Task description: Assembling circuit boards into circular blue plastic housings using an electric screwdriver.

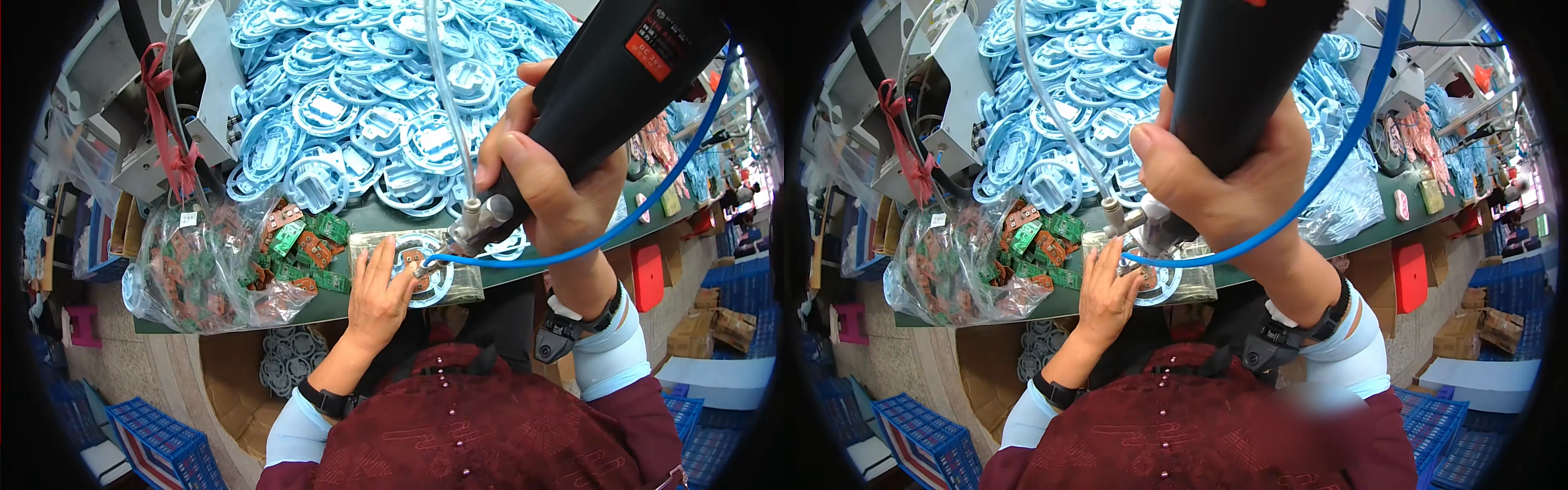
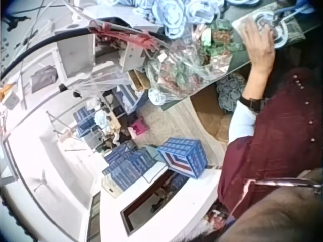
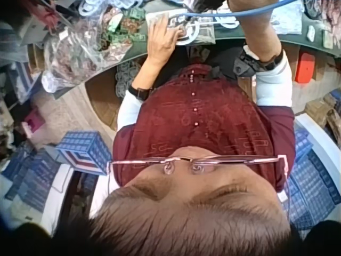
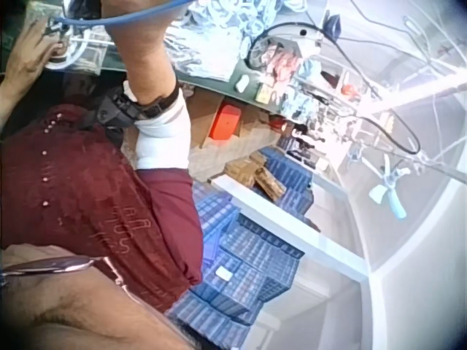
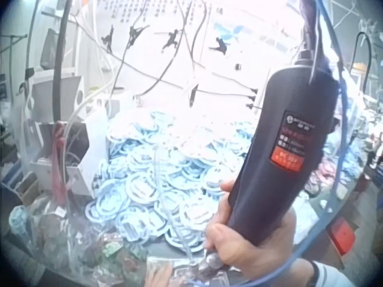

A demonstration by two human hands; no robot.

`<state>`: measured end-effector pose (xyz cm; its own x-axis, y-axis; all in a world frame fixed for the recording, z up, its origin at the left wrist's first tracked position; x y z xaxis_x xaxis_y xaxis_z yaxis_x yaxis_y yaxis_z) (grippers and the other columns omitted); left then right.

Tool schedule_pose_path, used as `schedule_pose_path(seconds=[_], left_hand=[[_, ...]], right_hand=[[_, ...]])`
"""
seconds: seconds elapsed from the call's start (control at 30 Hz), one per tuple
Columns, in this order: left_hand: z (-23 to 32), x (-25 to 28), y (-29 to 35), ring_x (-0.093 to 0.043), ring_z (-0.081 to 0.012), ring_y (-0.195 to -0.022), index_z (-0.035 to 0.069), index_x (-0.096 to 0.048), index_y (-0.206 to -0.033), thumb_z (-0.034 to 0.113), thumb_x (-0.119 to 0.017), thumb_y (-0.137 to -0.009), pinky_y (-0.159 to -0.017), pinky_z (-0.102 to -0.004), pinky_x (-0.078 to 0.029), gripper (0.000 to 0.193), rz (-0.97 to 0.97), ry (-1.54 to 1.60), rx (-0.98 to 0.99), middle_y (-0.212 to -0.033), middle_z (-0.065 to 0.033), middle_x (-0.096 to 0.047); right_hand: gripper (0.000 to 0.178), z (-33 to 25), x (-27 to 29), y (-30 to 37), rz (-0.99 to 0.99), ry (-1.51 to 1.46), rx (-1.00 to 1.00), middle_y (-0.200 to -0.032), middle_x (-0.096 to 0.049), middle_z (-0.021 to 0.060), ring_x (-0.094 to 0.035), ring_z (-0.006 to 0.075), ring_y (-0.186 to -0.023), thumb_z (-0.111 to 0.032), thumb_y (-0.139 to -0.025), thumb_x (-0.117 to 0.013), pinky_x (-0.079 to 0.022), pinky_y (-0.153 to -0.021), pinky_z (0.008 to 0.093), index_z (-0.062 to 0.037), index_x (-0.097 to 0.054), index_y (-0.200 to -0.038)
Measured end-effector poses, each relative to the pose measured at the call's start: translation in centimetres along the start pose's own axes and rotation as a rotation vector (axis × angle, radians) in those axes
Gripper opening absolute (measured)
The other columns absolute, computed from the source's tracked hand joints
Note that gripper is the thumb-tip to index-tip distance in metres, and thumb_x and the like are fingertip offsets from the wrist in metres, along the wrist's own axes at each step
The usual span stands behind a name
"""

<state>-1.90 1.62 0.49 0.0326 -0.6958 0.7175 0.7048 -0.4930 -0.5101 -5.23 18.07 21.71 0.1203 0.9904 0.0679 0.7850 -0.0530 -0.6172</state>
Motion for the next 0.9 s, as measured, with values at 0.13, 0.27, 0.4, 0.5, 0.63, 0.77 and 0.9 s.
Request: schedule_pose_path(seconds=[0.13, 0.27, 0.4, 0.5, 0.63, 0.77, 0.9], left_hand=[[0.3, 0.2, -0.2, -0.050, -0.0415, -0.121, 0.002, -0.064, -0.089, 0.013, -0.069, -0.083, -0.099, -0.0566, -0.037, 0.013, 0.001, 0.027, 0.022, -0.131, -0.0296, -0.049], [0.0, 0.1, 0.1, -0.050, -0.0421, -0.122, 0.002, -0.063, -0.089, 0.013, -0.069, -0.083, -0.099, -0.0567, -0.037, 0.014, -0.002, 0.032, 0.022, -0.129, -0.0302, -0.050], [-0.5, -0.6, 0.1, -0.051, -0.0397, -0.119, 0.003, -0.066, -0.099, 0.017, -0.065, -0.086, -0.099, -0.0563, -0.038, 0.019, -0.030, -0.006, -0.031, -0.131, -0.0289, -0.049], [-0.2, -0.4, -0.4, -0.055, -0.0388, -0.108, 0.005, -0.067, -0.092, 0.016, -0.059, -0.090, -0.103, -0.0566, -0.034, 0.014, -0.038, 0.077, -0.013, -0.117, -0.0240, -0.057], [0.2, 0.3, 0.5, -0.053, -0.0393, -0.096, 0.002, -0.064, -0.103, 0.015, -0.055, -0.094, -0.095, -0.0520, -0.038, 0.018, -0.043, -0.087, -0.011, -0.096, -0.0184, -0.056], [0.3, -0.8, 0.1, -0.055, -0.0377, -0.097, 0.004, -0.067, -0.106, 0.016, -0.058, -0.092, -0.107, -0.0601, -0.031, 0.020, -0.081, -0.044, 0.027, -0.087, -0.0155, -0.057], [0.5, -1.2, 0.0, -0.057, -0.0386, -0.094, 0.004, -0.067, -0.106, 0.016, -0.057, -0.093, -0.106, -0.0604, -0.031, 0.020, -0.062, -0.064, 0.009, -0.083, -0.0151, -0.057]], right_hand=[[0.044, 0.9, 0.0, 0.3, 0.005, 0.008, 0.012, -0.078, -0.053, 0.0090, -0.061, 0.0186, -0.063, 0.003, -0.083, -0.057, -0.051, -0.060, 0.0317, 0.0057, -0.044, -0.125], [0.044, 1.7, -0.4, 0.7, 0.025, 0.003, -0.038, -0.078, -0.054, 0.0084, -0.061, 0.0185, -0.063, 0.005, -0.083, -0.057, -0.051, -0.060, 0.0314, 0.0057, -0.045, -0.125], [0.044, 1.9, 0.5, 0.8, 0.015, 0.162, -0.001, -0.077, -0.057, 0.0051, -0.061, 0.0137, -0.063, 0.006, -0.082, -0.057, -0.051, -0.060, 0.0279, 0.0055, -0.045, -0.125], [0.046, 1.8, 0.2, 0.7, 0.189, 0.315, 0.052, -0.078, -0.058, 0.0020, -0.053, 0.0056, -0.061, -0.009, -0.074, -0.074, -0.046, -0.055, 0.0257, -0.0019, -0.056, -0.116], [0.047, 2.0, -1.4, 0.1, 0.178, 0.078, 0.057, -0.075, -0.050, 0.0068, -0.048, 0.0161, -0.065, -0.005, -0.074, -0.064, -0.043, -0.063, 0.0310, -0.0043, -0.046, -0.118], [0.045, 1.7, -0.2, 0.2, 0.182, 0.100, 0.062, -0.073, -0.050, 0.0077, -0.049, 0.0166, -0.064, -0.005, -0.074, -0.063, -0.044, -0.062, 0.0313, -0.0040, -0.046, -0.116], [0.039, 1.6, 0.1, 0.7, 0.172, 0.059, -0.018, -0.072, -0.050, 0.0091, -0.049, 0.0174, -0.063, -0.004, -0.074, -0.062, -0.044, -0.061, 0.0313, -0.0036, -0.045, -0.109]])
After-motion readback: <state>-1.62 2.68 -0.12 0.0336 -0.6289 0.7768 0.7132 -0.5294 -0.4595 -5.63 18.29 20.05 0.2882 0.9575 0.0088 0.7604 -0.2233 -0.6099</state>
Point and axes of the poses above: each hand's wrist, its own y-axis away from the middle knuckle, its own x-axis out of the back of the hand, z = x × y, the point moved 3 cm from there along -y, towards the middle knuckle
